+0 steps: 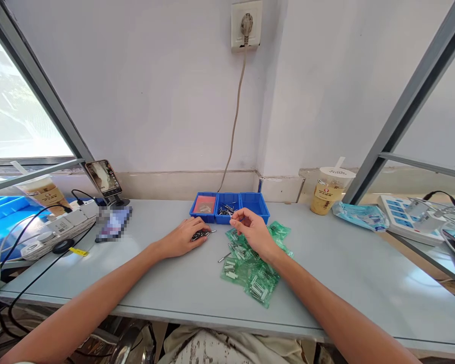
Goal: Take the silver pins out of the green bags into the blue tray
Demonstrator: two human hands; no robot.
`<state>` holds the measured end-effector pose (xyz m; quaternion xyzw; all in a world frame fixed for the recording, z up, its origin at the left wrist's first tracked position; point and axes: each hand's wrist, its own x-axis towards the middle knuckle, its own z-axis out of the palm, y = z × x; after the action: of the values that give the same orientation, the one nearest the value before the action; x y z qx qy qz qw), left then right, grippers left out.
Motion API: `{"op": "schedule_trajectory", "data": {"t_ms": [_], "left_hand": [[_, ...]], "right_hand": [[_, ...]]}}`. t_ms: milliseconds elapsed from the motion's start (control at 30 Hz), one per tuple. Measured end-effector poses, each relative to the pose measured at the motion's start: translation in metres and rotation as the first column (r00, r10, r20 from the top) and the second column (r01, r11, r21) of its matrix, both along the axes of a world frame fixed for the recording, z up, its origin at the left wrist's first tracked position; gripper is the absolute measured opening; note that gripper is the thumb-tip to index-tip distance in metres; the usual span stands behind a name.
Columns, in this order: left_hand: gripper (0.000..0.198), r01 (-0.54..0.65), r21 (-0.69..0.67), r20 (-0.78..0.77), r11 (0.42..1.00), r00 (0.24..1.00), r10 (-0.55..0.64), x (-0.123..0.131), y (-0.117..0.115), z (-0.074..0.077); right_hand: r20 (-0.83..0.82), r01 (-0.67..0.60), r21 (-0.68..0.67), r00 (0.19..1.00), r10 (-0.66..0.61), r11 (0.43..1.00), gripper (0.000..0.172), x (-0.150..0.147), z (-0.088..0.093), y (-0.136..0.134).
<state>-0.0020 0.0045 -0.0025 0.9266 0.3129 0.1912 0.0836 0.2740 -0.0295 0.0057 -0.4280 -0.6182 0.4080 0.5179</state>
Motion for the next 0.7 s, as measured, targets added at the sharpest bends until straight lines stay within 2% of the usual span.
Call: {"op": "schedule_trajectory", "data": {"t_ms": [167, 333, 467, 700], "left_hand": [[0.028, 0.006, 0.004, 0.013, 1.0, 1.0, -0.006, -0.0003, 0.0007, -0.001], [0.028, 0.008, 0.007, 0.006, 1.0, 1.0, -0.008, 0.0002, 0.0006, -0.0009], [0.027, 0.003, 0.003, -0.002, 1.0, 1.0, -0.003, -0.0001, 0.0001, -0.0005], [0.029, 0.001, 0.002, 0.007, 1.0, 1.0, -0.001, -0.0008, 0.0, -0.0007]], "right_hand": [[-0.151, -0.053, -0.131, 0.988, 0.033, 0.99, 0.041, -0.0029, 0.0069, -0.0059], [-0.22, -0.115, -0.171, 0.973, 0.076, 0.978, 0.041, -0.0031, 0.0085, -0.0079], [-0.199, -0.085, -0.165, 0.979, 0.051, 0.983, 0.039, -0.0014, 0.0081, -0.0078], [-0.071, -0.023, -0.104, 0.997, 0.016, 0.994, 0.037, -0.0014, 0.0077, -0.0073]]}}
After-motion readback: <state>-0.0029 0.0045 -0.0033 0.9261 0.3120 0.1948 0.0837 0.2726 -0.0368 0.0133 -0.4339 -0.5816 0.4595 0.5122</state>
